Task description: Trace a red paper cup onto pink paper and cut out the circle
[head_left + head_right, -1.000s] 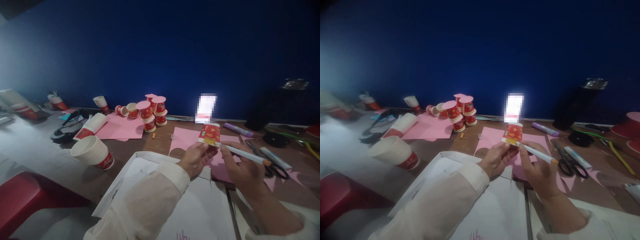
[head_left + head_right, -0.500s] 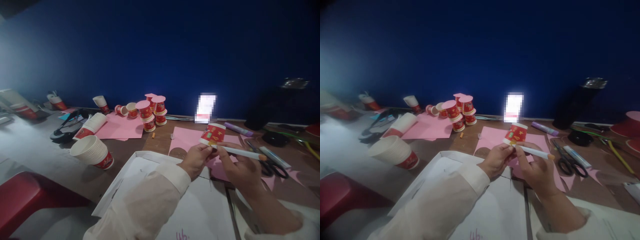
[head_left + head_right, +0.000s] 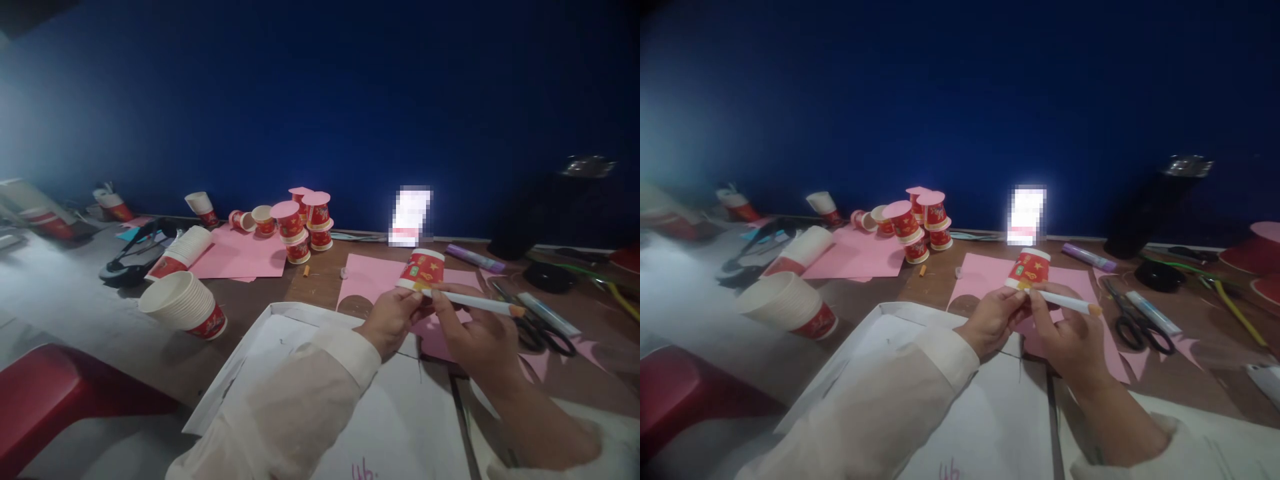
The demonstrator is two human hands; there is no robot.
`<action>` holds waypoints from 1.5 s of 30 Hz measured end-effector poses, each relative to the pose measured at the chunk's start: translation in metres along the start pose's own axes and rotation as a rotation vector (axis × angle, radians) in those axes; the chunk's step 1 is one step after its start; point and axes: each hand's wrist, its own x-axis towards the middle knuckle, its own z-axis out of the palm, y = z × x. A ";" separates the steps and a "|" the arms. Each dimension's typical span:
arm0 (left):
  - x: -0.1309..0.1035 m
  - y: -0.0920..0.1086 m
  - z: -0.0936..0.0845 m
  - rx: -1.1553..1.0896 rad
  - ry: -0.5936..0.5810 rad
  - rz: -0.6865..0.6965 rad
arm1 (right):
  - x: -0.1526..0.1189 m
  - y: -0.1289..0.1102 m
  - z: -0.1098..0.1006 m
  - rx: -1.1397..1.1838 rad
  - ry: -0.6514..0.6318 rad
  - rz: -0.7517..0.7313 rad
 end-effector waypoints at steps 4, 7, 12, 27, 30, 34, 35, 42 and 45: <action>-0.001 0.003 0.001 -0.049 0.064 -0.002 | 0.000 0.003 -0.001 0.032 0.013 0.027; -0.002 0.007 0.002 -0.079 0.083 -0.018 | 0.000 0.002 -0.004 0.082 -0.010 0.117; -0.005 0.013 0.005 -0.148 0.122 -0.023 | 0.003 -0.003 -0.008 0.272 0.005 0.288; -0.004 0.011 0.003 -0.209 0.096 -0.027 | 0.000 0.008 0.002 0.422 -0.086 0.655; -0.004 0.012 0.004 -0.237 0.101 -0.052 | 0.001 0.012 0.004 0.565 -0.119 0.801; -0.003 0.012 0.004 -0.238 0.071 -0.057 | 0.001 0.012 0.008 0.897 -0.126 0.992; -0.003 0.011 0.003 -0.227 0.062 -0.068 | 0.001 0.011 0.010 1.011 -0.114 1.066; 0.000 0.005 0.001 -0.169 0.064 -0.161 | 0.004 0.007 0.015 1.405 -0.085 1.485; 0.001 0.003 0.001 -0.182 0.069 -0.166 | 0.007 0.006 0.013 1.532 -0.041 1.677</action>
